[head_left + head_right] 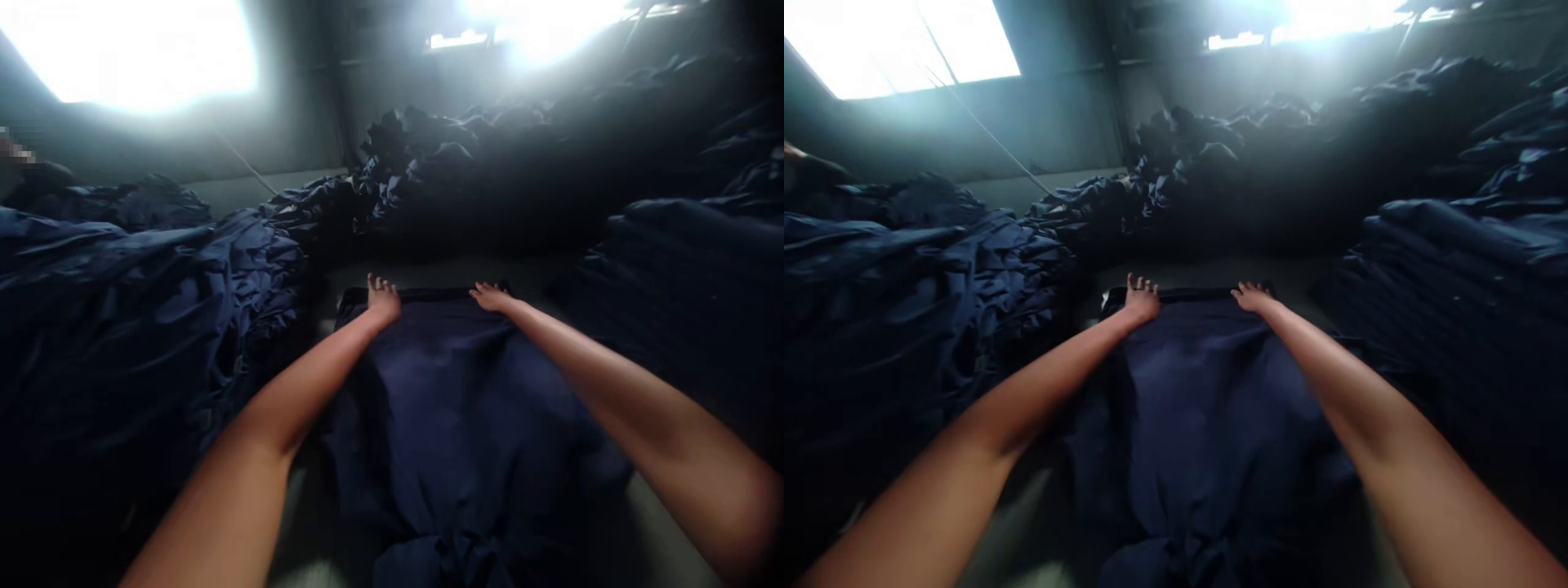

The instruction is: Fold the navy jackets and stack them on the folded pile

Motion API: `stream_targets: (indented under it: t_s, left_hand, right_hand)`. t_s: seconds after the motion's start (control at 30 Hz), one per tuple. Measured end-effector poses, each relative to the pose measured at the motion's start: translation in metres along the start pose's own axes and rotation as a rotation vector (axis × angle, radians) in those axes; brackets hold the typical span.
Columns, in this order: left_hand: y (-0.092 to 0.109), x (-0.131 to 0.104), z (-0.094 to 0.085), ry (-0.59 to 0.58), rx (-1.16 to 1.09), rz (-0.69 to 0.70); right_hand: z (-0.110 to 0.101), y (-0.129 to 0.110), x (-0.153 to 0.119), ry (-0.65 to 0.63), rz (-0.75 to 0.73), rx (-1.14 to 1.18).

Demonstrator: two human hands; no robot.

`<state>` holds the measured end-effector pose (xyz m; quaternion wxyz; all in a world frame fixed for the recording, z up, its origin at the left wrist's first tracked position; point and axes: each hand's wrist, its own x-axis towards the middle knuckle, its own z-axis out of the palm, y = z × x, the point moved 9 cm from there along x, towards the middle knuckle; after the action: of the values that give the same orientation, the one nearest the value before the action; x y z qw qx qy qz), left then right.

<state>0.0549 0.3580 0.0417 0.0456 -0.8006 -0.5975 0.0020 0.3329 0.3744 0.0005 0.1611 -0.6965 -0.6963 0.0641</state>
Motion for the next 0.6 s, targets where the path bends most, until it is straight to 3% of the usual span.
stream_targets:
  t_s: [0.07,0.17,0.23,0.3,0.37,0.43,0.5,0.6]
  left_hand:
    - [0.033,-0.044,-0.011,0.028,-0.025,0.095]
    - [0.052,-0.140,-0.013,0.116,-0.057,0.238]
    - [0.037,-0.201,-0.003,0.135,-0.046,0.243]
    - [0.006,-0.247,0.018,0.067,-0.022,0.159]
    - [-0.026,-0.275,0.042,-0.031,-0.010,0.058]
    - [-0.048,-0.292,0.062,-0.095,-0.011,0.002]
    - [-0.057,-0.299,0.074,-0.108,-0.009,-0.012]
    - [-0.060,-0.301,0.078,-0.089,-0.011,-0.014]
  right_hand:
    - [-0.016,-0.022,-0.029,0.000,-0.050,0.005]
    - [-0.031,-0.044,-0.110,0.009,-0.212,-0.006]
    - [-0.035,-0.035,-0.174,0.010,-0.222,-0.067]
    - [-0.041,-0.011,-0.230,0.072,-0.181,-0.125]
    - [-0.041,0.020,-0.272,0.132,-0.123,-0.148]
    - [-0.030,0.054,-0.298,0.119,-0.036,-0.159]
    - [-0.014,0.079,-0.311,0.057,0.020,-0.152]
    - [-0.004,0.092,-0.318,0.047,0.004,-0.131]
